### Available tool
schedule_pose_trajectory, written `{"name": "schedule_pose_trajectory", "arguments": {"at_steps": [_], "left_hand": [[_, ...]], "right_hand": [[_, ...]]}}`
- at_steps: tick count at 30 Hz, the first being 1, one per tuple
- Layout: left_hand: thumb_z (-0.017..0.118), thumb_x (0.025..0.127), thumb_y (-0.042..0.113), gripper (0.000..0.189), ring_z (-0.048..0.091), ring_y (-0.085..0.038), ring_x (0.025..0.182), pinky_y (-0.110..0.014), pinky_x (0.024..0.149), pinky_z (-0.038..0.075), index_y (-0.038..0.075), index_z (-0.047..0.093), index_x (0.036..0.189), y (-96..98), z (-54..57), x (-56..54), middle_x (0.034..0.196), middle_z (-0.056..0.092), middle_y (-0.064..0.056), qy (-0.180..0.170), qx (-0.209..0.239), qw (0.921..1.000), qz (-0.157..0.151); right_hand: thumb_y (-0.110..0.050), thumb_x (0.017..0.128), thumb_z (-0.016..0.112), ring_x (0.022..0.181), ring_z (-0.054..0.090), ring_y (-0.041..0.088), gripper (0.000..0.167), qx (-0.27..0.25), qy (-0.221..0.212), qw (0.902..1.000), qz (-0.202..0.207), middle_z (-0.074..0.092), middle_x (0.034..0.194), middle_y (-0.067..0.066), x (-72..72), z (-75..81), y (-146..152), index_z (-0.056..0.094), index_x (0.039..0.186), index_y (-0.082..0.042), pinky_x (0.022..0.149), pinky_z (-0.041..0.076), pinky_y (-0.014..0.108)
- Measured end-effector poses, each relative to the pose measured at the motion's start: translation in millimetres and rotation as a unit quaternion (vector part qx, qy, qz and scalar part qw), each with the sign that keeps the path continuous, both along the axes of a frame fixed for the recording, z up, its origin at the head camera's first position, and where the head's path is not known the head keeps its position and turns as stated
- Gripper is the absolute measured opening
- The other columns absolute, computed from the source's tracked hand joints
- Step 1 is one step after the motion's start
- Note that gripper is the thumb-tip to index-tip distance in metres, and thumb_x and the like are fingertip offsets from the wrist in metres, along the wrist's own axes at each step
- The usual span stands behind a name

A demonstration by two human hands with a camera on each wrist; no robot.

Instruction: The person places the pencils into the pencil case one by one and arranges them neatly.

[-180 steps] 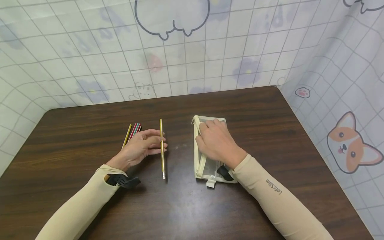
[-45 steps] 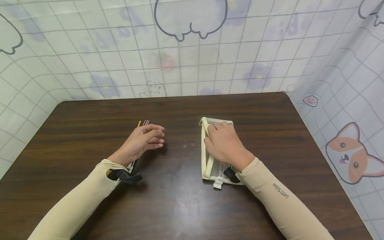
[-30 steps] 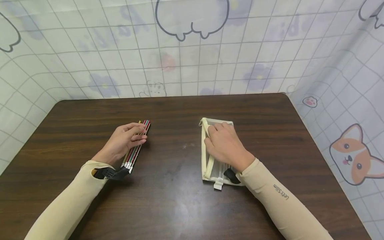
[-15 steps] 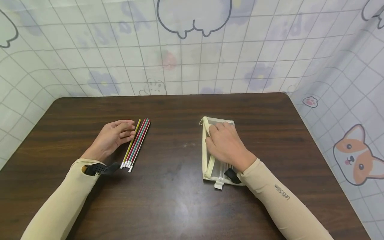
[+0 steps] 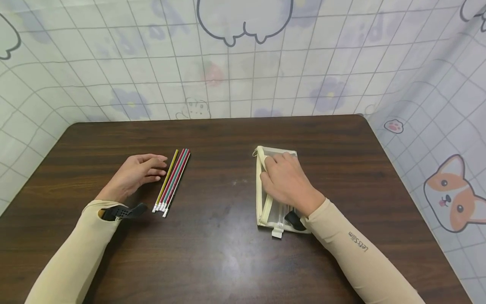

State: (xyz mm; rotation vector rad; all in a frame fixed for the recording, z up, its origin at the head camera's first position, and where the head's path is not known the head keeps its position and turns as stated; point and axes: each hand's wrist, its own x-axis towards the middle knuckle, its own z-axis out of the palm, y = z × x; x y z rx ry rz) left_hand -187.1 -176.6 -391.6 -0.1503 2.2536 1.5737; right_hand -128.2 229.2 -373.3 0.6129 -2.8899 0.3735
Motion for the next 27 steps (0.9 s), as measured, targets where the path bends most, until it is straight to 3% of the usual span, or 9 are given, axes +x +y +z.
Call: {"name": "schedule_pose_trajectory", "arguments": {"at_steps": [6,13,20,24,27], "left_hand": [[0.052,0.108,0.028,0.045,0.069,-0.006,0.097,-0.020,0.084,0.064,-0.001,0.055,0.142,-2.4,1.2,-1.3,0.133,0.061,-0.020,0.000,-0.035,0.9993,-0.008],[0.053,0.108,0.028,0.047,0.072,-0.007,0.099,-0.029,0.089,0.065,-0.004,0.053,0.143,-2.4,3.3,-0.2,0.139,0.059,-0.026,-0.005,-0.018,0.9995,-0.024],[0.067,0.101,0.021,0.046,0.075,-0.011,0.099,-0.033,0.091,0.065,-0.006,0.058,0.137,-1.5,3.7,4.0,0.138,0.062,-0.027,0.028,-0.040,0.9975,-0.051],[0.079,0.092,0.029,0.053,0.078,-0.015,0.096,-0.033,0.091,0.065,0.000,0.062,0.134,0.6,2.9,5.7,0.127,0.072,-0.021,0.054,-0.100,0.9917,-0.061],[0.083,0.087,0.038,0.056,0.076,-0.018,0.098,-0.031,0.088,0.062,0.007,0.066,0.130,2.4,3.0,6.3,0.117,0.078,-0.012,0.080,-0.170,0.9799,-0.066]], "right_hand": [[-0.016,0.095,0.043,0.075,0.043,0.027,0.023,0.003,0.002,1.0000,0.000,0.047,0.073,0.004,0.1,0.1,-0.2,0.045,0.072,-0.012,0.070,0.036,0.035],[-0.015,0.095,0.042,0.072,0.039,0.024,0.024,0.003,-0.005,1.0000,0.002,0.045,0.071,0.004,0.6,0.1,0.2,0.044,0.072,-0.012,0.068,0.032,0.032],[-0.016,0.096,0.042,0.070,0.037,0.023,0.025,0.004,-0.001,1.0000,0.004,0.043,0.070,0.004,0.6,-1.3,0.1,0.043,0.071,-0.013,0.068,0.030,0.031],[-0.015,0.095,0.042,0.069,0.037,0.023,0.025,0.002,0.008,0.9999,0.009,0.043,0.070,0.004,0.7,-0.9,-0.4,0.043,0.070,-0.012,0.067,0.030,0.031],[-0.013,0.094,0.043,0.069,0.038,0.023,0.024,0.001,0.018,0.9998,0.012,0.043,0.069,0.004,0.7,-0.1,-0.5,0.044,0.070,-0.012,0.067,0.031,0.031]]}}
